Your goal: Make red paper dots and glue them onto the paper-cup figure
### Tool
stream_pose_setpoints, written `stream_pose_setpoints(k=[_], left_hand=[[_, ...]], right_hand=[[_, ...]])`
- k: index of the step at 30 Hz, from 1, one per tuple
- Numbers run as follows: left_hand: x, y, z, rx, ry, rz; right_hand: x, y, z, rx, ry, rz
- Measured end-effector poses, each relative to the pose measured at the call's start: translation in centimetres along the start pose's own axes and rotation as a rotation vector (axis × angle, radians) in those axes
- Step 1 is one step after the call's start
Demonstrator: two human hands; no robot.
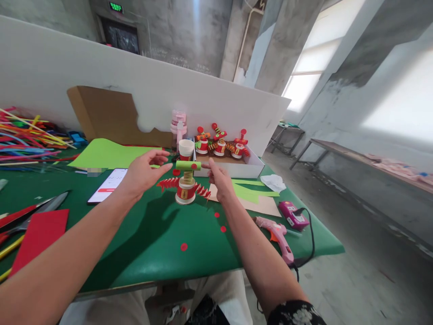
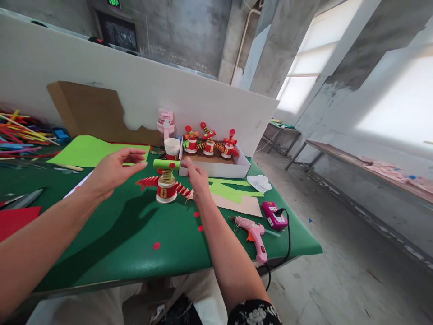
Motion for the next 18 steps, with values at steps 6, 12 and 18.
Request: stream_pose_setpoints(k=[6,12,18], left_hand=[[-8.1,-0.9,-1.3,0.161,-0.074,0.147],[-16.1,1.3,-1.9,0.132,0.017,0.147],[-18.2,1.9,-1.1,0.185,0.088,-0.045]], right_hand=[[-7.2,-1.0,-4.2,-0.14,-0.222,-0.102],[-13.6,-1.0,-9.3,-0.335,-0.18,0.019],[-13.7,-2.1,-10.4,-0.038,-0.136,-0.072]])
Point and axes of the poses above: each hand's wrist, its own x-axis towards the middle knuckle, its own y-axis out of the palm, z = x × y, the point moved 1 cm from there along x, towards the middle knuckle, and after that the axes turned 13 degrees about y, right-handed, at the moved point
